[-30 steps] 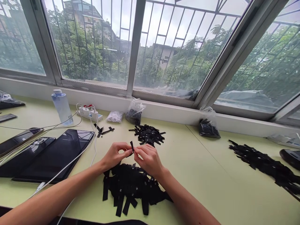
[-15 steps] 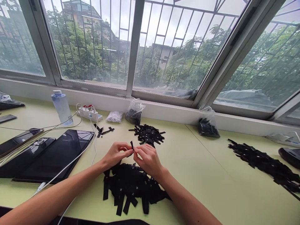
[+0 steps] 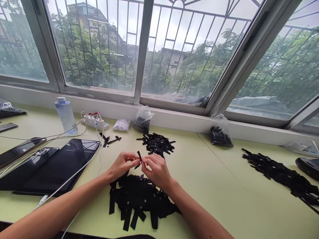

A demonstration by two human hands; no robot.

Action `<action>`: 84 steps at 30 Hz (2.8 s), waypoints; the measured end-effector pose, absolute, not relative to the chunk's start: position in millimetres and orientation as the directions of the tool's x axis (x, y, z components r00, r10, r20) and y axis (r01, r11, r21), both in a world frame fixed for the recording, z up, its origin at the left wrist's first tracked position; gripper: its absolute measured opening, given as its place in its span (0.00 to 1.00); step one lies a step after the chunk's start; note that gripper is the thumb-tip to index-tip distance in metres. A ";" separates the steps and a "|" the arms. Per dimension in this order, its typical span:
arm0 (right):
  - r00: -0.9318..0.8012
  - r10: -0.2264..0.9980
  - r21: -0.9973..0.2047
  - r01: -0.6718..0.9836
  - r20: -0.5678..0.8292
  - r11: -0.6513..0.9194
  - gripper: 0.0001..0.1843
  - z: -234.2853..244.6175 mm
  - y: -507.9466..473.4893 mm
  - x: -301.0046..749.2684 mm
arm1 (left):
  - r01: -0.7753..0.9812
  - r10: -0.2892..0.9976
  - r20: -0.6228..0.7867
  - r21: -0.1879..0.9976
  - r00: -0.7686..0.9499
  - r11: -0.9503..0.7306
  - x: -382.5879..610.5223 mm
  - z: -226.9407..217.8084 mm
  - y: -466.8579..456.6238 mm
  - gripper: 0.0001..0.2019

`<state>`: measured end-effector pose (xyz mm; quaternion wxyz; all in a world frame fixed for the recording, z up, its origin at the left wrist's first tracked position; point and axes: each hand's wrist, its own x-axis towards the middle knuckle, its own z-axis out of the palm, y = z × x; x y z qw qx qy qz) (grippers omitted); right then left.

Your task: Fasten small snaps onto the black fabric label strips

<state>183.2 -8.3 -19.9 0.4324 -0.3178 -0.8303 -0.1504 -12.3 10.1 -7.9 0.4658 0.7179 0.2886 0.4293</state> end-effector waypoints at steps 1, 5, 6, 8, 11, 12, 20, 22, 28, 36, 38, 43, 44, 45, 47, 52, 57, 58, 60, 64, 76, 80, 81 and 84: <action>-0.425 0.397 -0.022 0.659 0.813 0.751 0.07 -19.7 -8.3 183.3 | 0.015 0.815 0.347 0.917 0.463 -0.399 -12.2 -7.8 10.0 0.15; -0.432 0.403 -0.023 0.659 0.807 0.752 0.06 -18.6 -8.3 183.1 | 0.005 0.818 0.340 0.922 0.463 -0.386 -12.6 -8.6 10.3 0.15; -0.437 0.404 -0.021 0.658 0.804 0.753 0.06 -18.5 -8.3 183.0 | 0.002 0.818 0.338 0.924 0.465 -0.383 -12.7 -8.8 10.4 0.14; -0.449 0.399 -0.009 0.655 0.800 0.755 0.06 -18.8 -8.3 183.0 | -0.005 0.818 0.335 0.927 0.467 -0.376 -13.0 -9.0 10.4 0.14; -0.460 0.389 0.008 0.654 0.798 0.756 0.06 -19.8 -8.5 183.5 | -0.008 0.823 0.327 0.931 0.465 -0.365 -13.0 -8.5 10.0 0.13; -0.464 0.387 0.013 0.653 0.797 0.757 0.06 -20.0 -8.7 183.5 | -0.007 0.826 0.325 0.932 0.460 -0.362 -12.9 -8.5 10.0 0.13; -0.499 0.347 0.097 0.667 0.794 0.738 0.07 -18.5 -10.8 180.0 | -0.078 0.854 0.308 0.949 0.420 -0.304 -5.8 -16.7 12.2 0.08; -0.516 0.351 0.109 0.667 0.782 0.737 0.08 -17.9 -10.8 179.3 | -0.089 0.868 0.302 0.953 0.395 -0.291 -3.1 -17.2 10.7 0.07; -0.522 0.406 0.074 0.676 0.750 0.733 0.09 -21.0 -6.1 179.8 | -0.018 0.890 0.292 0.952 0.351 -0.305 2.5 -17.6 7.3 0.06; -0.392 0.597 -0.134 0.749 0.700 0.649 0.07 -31.9 7.5 182.3 | 0.294 0.858 0.384 0.823 0.342 -0.485 -4.1 -21.3 21.3 0.08; -0.383 0.654 -0.145 0.783 0.653 0.605 0.07 -30.2 9.3 185.7 | 0.435 0.824 0.438 0.703 0.358 -0.563 -10.3 -21.7 25.6 0.07; -0.408 0.736 -0.105 0.835 0.540 0.540 0.07 -25.6 12.8 196.4 | 0.630 0.780 0.464 0.468 0.421 -0.619 -23.2 -22.6 33.2 0.08; -0.411 0.745 -0.097 0.841 0.525 0.532 0.07 -25.6 14.0 198.0 | 0.644 0.774 0.460 0.443 0.434 -0.624 -24.3 -23.2 34.2 0.08; -0.416 0.753 -0.088 0.845 0.510 0.527 0.07 -26.0 15.4 199.3 | 0.654 0.771 0.453 0.422 0.448 -0.628 -24.9 -24.1 35.2 0.09; -0.441 0.758 -0.055 0.848 0.481 0.528 0.07 -27.7 18.7 200.9 | 0.670 0.769 0.432 0.390 0.472 -0.631 -25.0 -26.4 37.0 0.09; -0.528 0.745 0.048 0.827 0.408 0.560 0.11 -32.9 24.0 201.0 | 0.702 0.759 0.388 0.309 0.522 -0.641 -23.3 -30.2 40.5 0.11; -0.534 0.749 0.038 0.823 0.393 0.567 0.11 -31.9 21.0 201.5 | 0.696 0.721 0.413 0.243 0.556 -0.676 -22.7 -30.1 42.1 0.11; -0.542 0.743 0.018 0.812 0.393 0.583 0.11 -31.3 20.0 202.1 | 0.690 0.716 0.416 0.243 0.561 -0.682 -22.8 -30.2 42.2 0.11; -0.557 0.731 -0.030 0.787 0.395 0.616 0.11 -30.1 18.2 203.3 | 0.681 0.718 0.416 0.265 0.558 -0.683 -23.5 -30.4 42.6 0.11; -0.539 0.737 -0.095 0.778 0.408 0.621 0.10 -29.5 16.7 205.1 | 0.673 0.764 0.395 0.369 0.511 -0.641 -25.6 -30.0 43.4 0.10; -0.476 0.786 -0.073 0.837 0.393 0.543 0.08 -30.7 20.2 212.4 | 0.642 0.792 0.404 0.466 0.458 -0.609 -27.1 -30.7 44.4 0.11; -0.498 0.758 -0.034 0.827 0.421 0.562 0.09 -23.4 14.8 210.9 | 0.640 0.783 0.418 0.455 0.461 -0.619 -26.6 -31.7 43.9 0.11; -0.517 0.744 -0.027 0.814 0.423 0.580 0.10 -21.7 13.2 210.1 | 0.641 0.782 0.418 0.452 0.462 -0.621 -26.5 -31.5 43.7 0.11; -0.584 0.702 0.004 0.770 0.407 0.638 0.10 -20.1 10.6 207.9 | 0.627 0.773 0.419 0.453 0.477 -0.633 -26.6 -30.6 43.1 0.10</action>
